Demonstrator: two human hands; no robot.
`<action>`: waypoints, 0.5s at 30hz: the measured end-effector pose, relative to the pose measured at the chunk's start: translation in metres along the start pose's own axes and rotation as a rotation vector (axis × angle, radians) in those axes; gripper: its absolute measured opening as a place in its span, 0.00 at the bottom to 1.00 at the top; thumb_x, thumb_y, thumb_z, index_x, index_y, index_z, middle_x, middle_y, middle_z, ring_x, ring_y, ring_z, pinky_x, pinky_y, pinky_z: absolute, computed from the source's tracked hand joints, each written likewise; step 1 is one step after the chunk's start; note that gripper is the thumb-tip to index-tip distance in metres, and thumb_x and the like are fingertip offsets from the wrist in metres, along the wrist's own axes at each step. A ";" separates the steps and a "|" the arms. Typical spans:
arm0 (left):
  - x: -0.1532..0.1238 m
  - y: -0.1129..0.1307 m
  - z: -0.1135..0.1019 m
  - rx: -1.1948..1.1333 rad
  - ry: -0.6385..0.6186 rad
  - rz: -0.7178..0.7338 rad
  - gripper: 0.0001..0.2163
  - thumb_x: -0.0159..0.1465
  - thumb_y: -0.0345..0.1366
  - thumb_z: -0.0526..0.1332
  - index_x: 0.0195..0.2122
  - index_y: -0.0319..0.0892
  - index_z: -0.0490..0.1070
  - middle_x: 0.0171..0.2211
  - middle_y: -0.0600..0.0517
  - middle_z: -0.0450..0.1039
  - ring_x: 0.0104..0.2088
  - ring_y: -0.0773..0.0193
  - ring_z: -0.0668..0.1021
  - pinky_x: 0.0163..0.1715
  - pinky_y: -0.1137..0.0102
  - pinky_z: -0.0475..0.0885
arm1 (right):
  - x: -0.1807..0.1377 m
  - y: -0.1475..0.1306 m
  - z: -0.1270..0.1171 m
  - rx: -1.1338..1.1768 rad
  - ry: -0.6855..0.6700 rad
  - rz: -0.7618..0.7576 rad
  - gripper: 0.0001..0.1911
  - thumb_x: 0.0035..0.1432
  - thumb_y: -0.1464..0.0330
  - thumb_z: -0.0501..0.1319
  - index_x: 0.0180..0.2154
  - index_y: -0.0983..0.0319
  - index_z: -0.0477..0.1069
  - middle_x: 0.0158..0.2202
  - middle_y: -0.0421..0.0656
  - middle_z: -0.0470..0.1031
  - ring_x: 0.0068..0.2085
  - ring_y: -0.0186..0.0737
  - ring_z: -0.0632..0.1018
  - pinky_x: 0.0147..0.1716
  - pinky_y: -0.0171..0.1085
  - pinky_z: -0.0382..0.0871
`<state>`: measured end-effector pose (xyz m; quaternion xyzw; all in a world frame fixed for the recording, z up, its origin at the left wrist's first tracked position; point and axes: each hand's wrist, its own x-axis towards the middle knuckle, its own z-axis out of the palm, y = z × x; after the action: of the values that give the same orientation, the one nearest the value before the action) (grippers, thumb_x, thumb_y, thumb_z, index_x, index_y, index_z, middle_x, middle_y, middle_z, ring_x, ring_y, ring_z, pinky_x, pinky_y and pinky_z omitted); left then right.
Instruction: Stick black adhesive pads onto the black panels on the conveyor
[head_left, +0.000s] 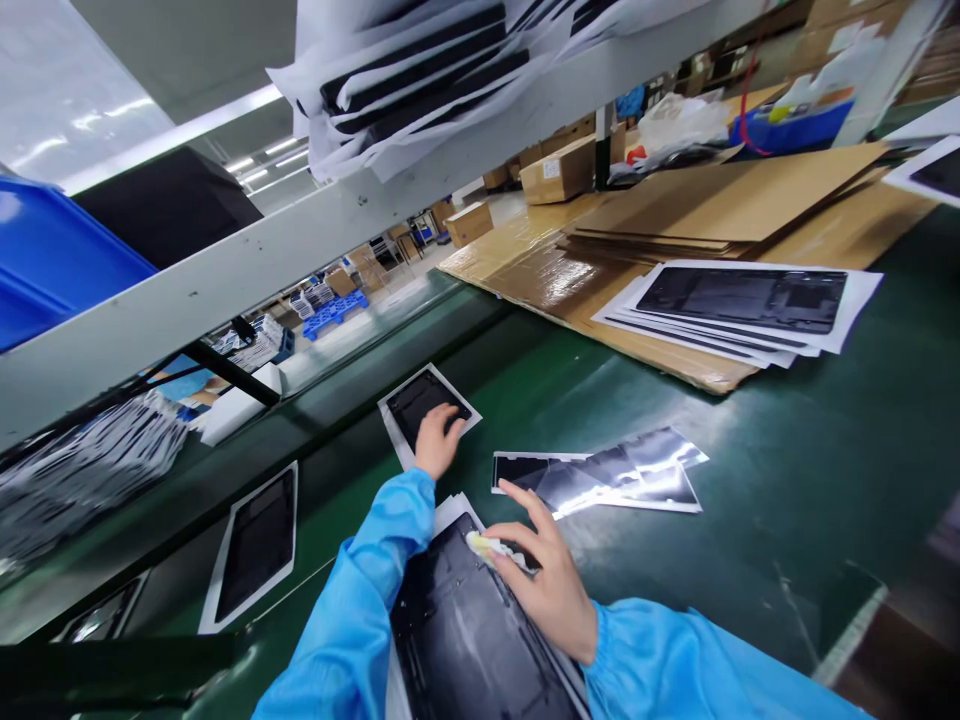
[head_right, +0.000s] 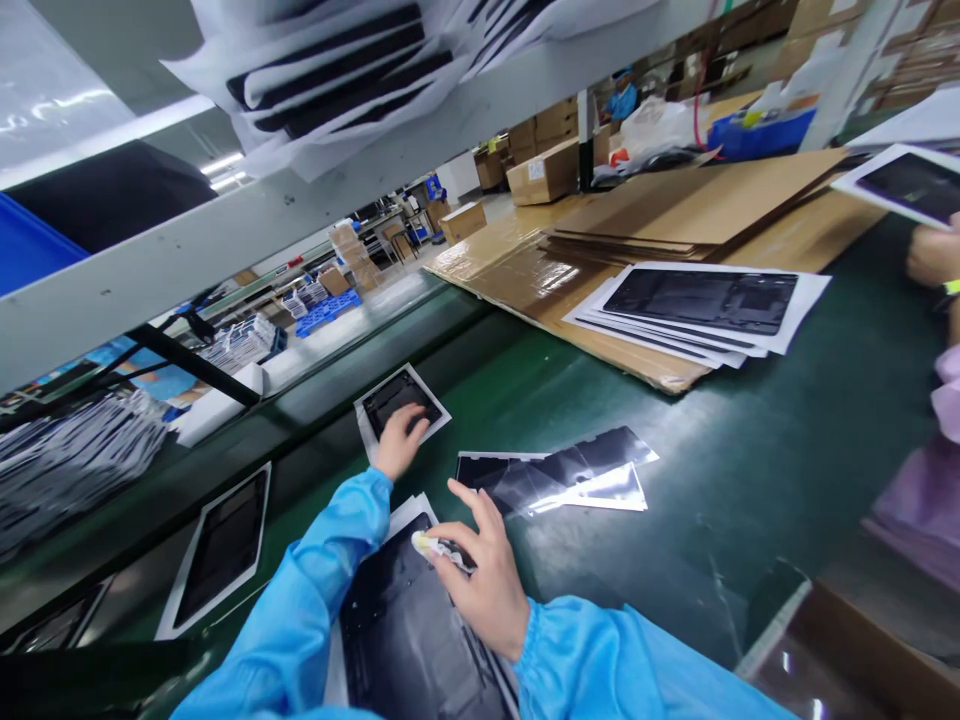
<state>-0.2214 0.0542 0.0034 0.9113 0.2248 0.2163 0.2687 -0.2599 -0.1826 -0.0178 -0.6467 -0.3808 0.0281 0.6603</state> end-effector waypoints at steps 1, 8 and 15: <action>-0.015 0.012 0.006 0.006 -0.068 0.082 0.11 0.60 0.31 0.64 0.44 0.41 0.73 0.52 0.47 0.70 0.55 0.54 0.69 0.59 0.59 0.61 | 0.000 0.000 -0.004 0.005 0.034 0.004 0.09 0.62 0.66 0.57 0.38 0.56 0.76 0.60 0.45 0.59 0.59 0.54 0.62 0.60 0.56 0.49; -0.109 0.069 0.039 0.422 -0.463 0.803 0.24 0.68 0.45 0.55 0.62 0.39 0.57 0.61 0.43 0.59 0.62 0.54 0.61 0.60 0.56 0.59 | -0.047 0.010 -0.081 -0.007 0.560 0.464 0.19 0.50 0.51 0.65 0.35 0.60 0.78 0.60 0.45 0.60 0.59 0.58 0.61 0.62 0.49 0.49; -0.145 0.108 0.078 0.431 -0.507 0.986 0.23 0.71 0.46 0.49 0.61 0.37 0.58 0.60 0.45 0.62 0.61 0.57 0.61 0.61 0.57 0.54 | -0.082 0.023 -0.098 0.679 0.612 0.824 0.35 0.41 0.58 0.75 0.52 0.58 0.71 0.53 0.41 0.70 0.56 0.50 0.68 0.54 0.36 0.66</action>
<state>-0.2667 -0.1343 -0.0324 0.9654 -0.2575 0.0406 -0.0090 -0.2543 -0.3041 -0.0632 -0.4728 0.1374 0.2140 0.8436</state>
